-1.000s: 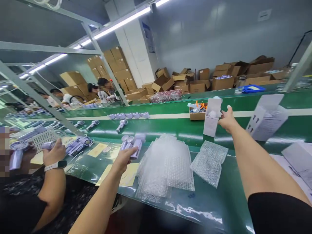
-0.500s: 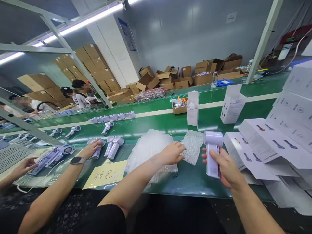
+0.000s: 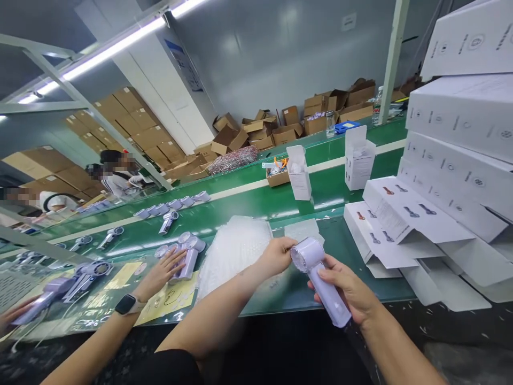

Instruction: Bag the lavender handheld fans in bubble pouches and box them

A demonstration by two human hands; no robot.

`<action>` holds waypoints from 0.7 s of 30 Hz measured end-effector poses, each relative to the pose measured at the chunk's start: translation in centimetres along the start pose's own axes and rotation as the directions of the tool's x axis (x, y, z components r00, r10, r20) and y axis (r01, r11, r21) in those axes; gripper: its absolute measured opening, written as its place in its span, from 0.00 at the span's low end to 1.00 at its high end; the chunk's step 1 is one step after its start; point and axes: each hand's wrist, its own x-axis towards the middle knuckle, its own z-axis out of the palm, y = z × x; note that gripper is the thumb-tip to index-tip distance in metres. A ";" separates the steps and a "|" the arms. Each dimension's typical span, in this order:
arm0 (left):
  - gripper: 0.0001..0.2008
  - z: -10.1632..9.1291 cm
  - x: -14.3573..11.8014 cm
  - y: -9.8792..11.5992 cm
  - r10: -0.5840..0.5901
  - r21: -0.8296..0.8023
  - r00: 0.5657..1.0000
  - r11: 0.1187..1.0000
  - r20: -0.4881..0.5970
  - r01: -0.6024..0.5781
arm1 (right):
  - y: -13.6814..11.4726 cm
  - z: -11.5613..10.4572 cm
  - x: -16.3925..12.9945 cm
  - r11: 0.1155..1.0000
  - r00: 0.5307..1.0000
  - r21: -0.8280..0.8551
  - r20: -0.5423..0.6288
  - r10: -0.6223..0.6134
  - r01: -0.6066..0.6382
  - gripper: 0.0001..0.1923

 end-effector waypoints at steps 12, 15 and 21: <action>0.13 1.0 -4.2 0.0 0.763 0.643 0.614 0.577 -0.203 -0.504 | 0.7 0.6 -0.8 0.996 0.991 -0.050 -0.110 -0.075 0.070 0.22; 0.15 2.2 -5.2 -1.1 0.748 0.701 0.624 0.570 -0.226 -0.429 | 1.1 1.1 -1.0 0.993 0.969 -0.017 -0.216 -0.121 0.120 0.26; 0.08 5.5 -6.4 -0.6 0.638 0.637 0.702 0.691 -0.315 -0.342 | 2.0 1.0 -0.5 0.979 0.930 -0.091 -0.306 -0.203 0.184 0.29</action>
